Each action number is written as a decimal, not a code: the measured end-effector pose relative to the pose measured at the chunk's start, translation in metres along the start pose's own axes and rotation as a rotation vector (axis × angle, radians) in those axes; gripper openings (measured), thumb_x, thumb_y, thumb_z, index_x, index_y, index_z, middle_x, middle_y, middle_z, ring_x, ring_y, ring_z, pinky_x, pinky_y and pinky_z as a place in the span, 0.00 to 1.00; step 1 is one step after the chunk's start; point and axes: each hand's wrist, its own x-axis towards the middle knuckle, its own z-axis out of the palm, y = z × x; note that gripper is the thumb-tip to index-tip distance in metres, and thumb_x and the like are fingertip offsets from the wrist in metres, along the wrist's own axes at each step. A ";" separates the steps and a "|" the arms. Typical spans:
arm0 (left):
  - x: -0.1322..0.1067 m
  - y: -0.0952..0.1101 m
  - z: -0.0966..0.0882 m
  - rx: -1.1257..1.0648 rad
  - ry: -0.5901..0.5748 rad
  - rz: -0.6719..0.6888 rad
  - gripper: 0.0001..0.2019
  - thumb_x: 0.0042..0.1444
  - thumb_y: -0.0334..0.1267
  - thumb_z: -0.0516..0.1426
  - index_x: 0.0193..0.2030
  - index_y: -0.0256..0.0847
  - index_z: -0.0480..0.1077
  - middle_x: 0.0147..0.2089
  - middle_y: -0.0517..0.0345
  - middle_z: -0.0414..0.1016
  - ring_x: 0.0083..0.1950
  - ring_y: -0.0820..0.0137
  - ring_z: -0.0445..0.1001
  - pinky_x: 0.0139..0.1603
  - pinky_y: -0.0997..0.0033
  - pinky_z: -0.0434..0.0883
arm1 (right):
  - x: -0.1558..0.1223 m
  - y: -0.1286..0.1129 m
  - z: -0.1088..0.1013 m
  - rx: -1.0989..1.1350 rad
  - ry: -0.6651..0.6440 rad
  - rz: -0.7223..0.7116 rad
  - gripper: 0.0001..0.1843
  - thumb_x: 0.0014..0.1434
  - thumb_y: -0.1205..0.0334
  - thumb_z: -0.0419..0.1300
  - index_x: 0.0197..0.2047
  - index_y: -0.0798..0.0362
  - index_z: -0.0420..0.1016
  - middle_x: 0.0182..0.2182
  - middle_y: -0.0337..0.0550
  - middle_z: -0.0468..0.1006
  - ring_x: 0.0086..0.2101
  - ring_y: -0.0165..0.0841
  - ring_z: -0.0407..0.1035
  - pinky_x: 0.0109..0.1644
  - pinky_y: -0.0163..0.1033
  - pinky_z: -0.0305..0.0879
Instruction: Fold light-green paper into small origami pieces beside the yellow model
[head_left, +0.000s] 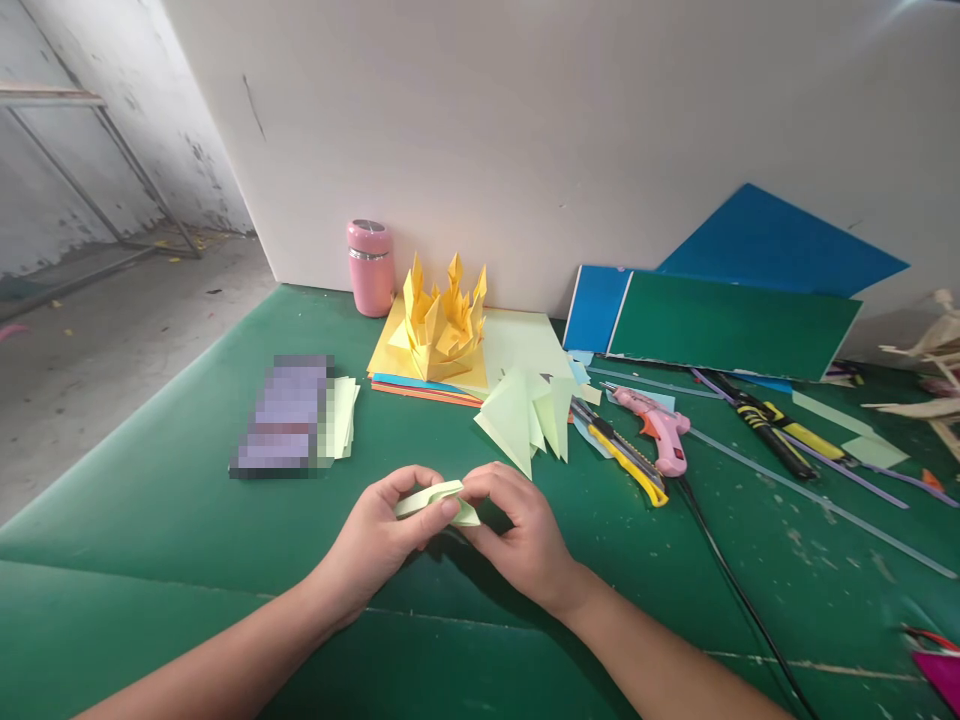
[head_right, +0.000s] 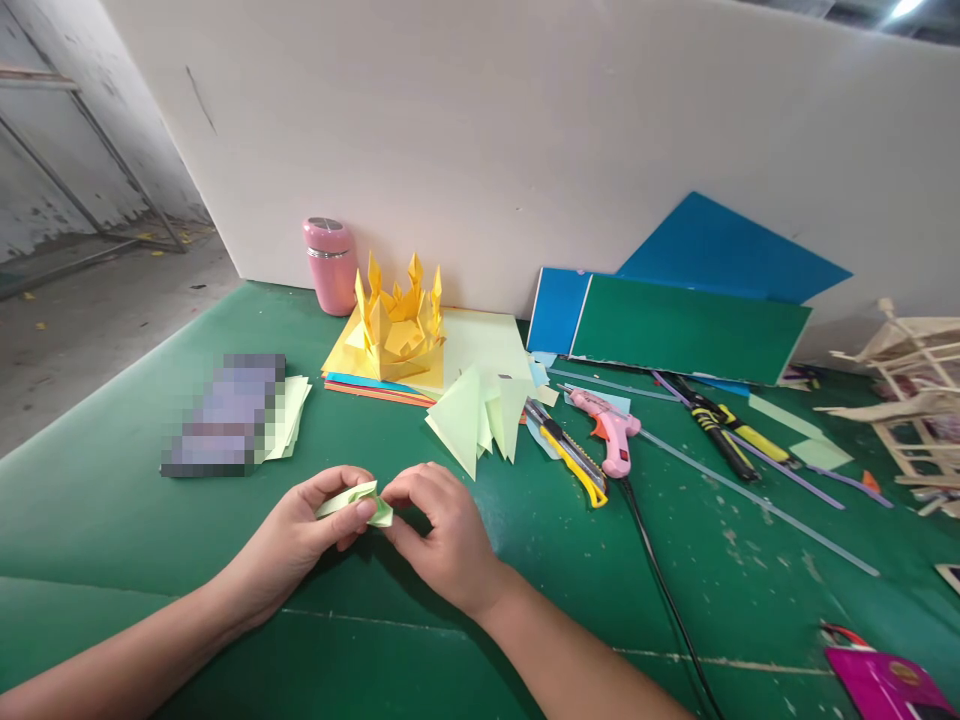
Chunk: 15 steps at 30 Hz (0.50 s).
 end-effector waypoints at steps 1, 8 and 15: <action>0.000 0.000 0.001 -0.004 -0.004 0.008 0.17 0.43 0.50 0.63 0.31 0.39 0.66 0.20 0.69 0.59 0.22 0.78 0.54 0.23 0.77 0.52 | 0.000 0.000 0.000 -0.012 -0.006 -0.017 0.07 0.63 0.60 0.55 0.33 0.50 0.68 0.28 0.39 0.73 0.30 0.31 0.66 0.34 0.37 0.63; 0.000 -0.003 0.000 -0.007 -0.034 0.060 0.16 0.48 0.50 0.60 0.32 0.39 0.65 0.24 0.67 0.60 0.25 0.77 0.54 0.26 0.77 0.55 | -0.002 -0.004 0.003 -0.053 0.001 -0.038 0.07 0.63 0.60 0.55 0.33 0.50 0.68 0.27 0.38 0.74 0.28 0.31 0.66 0.33 0.36 0.63; 0.000 -0.003 0.001 0.004 -0.027 0.058 0.17 0.50 0.53 0.58 0.33 0.40 0.65 0.23 0.68 0.57 0.26 0.75 0.55 0.27 0.76 0.57 | -0.003 -0.005 0.000 -0.127 0.154 -0.036 0.07 0.59 0.60 0.61 0.41 0.48 0.69 0.36 0.41 0.73 0.37 0.35 0.68 0.41 0.41 0.67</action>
